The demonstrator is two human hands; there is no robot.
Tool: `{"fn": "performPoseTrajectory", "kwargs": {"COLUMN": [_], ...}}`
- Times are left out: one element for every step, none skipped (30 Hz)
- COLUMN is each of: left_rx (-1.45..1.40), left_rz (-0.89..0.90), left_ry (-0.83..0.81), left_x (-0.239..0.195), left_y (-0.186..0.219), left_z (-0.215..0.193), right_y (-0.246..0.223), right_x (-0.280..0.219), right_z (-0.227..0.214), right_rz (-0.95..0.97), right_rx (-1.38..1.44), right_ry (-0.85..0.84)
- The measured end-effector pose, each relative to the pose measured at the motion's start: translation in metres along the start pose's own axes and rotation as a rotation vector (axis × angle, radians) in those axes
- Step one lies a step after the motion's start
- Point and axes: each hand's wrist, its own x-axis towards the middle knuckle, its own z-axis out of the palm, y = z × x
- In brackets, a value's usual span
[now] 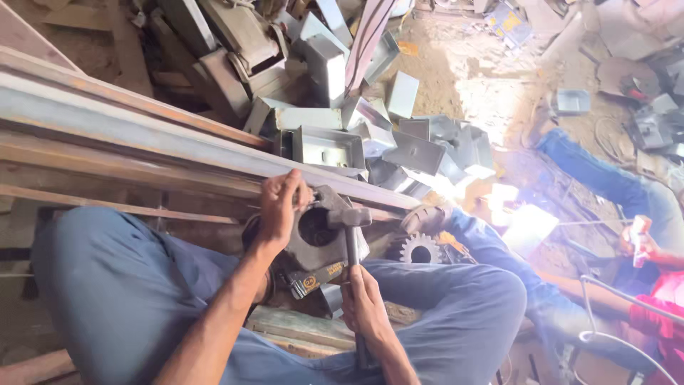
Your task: The person uses a hammer and a metal rod to assemble and align metal parts within a larger cast metal housing while sitting on a fabrication floor. They repeatedly strike the rod to seat components and then handle a smaller metal piece to align it.
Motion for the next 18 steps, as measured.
{"fn": "performPoseTrajectory", "kwargs": {"left_rx": [-0.048,-0.095,-0.144,-0.198,-0.252,-0.305,-0.297,-0.289,-0.282,-0.266,-0.257,-0.247,-0.140,-0.033,0.080,0.107,0.135,0.162], "left_rz": [0.032,0.063,0.090,0.100,0.102,0.105,0.107,0.109,0.118,0.120,0.123,0.126,0.128,0.129,0.133,0.062,-0.008,-0.079], "left_ry": [0.000,-0.001,-0.003,0.000,0.004,0.007,0.010,0.013,0.014,-0.024,-0.080,-0.135,-0.219,-0.302,-0.384,-0.421,-0.454,-0.488], "left_x": [0.000,-0.001,-0.003,-0.003,-0.004,-0.005,-0.009,-0.010,-0.013,-0.022,-0.024,-0.026,-0.027,-0.028,-0.028,-0.030,-0.033,-0.034], "left_y": [-0.003,-0.003,-0.001,0.003,0.008,0.014,0.020,0.027,0.033,0.038,0.043,0.047,0.048,0.048,0.048,0.045,0.040,0.038], "left_z": [-0.006,-0.010,-0.012,-0.013,-0.013,-0.012,-0.012,-0.013,-0.014,-0.015,-0.016,-0.016,-0.016,-0.015,-0.015,-0.011,-0.005,0.000], "right_y": [0.002,0.003,0.005,0.005,0.006,0.007,0.009,0.008,0.006,0.006,0.002,-0.001,-0.004,-0.006,-0.008,-0.009,-0.011,-0.012], "right_x": [0.004,0.009,0.011,0.016,0.019,0.020,0.016,0.016,0.018,0.015,0.013,0.010,0.009,0.008,0.008,0.008,0.008,0.008], "right_z": [-0.002,-0.003,-0.004,-0.005,-0.004,-0.004,-0.005,-0.005,-0.005,-0.005,-0.003,-0.002,-0.001,-0.001,0.000,0.000,0.000,-0.001], "right_rz": [-0.009,-0.019,-0.026,-0.037,-0.043,-0.048,-0.048,-0.048,-0.054,-0.038,-0.035,-0.033,-0.025,-0.017,-0.011,-0.018,-0.023,-0.029], "right_rx": [-0.028,-0.057,-0.083,-0.067,-0.048,-0.028,-0.037,-0.046,-0.057,-0.062,-0.063,-0.063,-0.068,-0.072,-0.076,-0.078,-0.083,-0.088], "right_ry": [-0.003,-0.007,-0.007,-0.012,-0.013,-0.015,-0.018,-0.021,-0.027,-0.034,-0.030,-0.026,-0.025,-0.025,-0.029,-0.032,-0.036,-0.041]}}
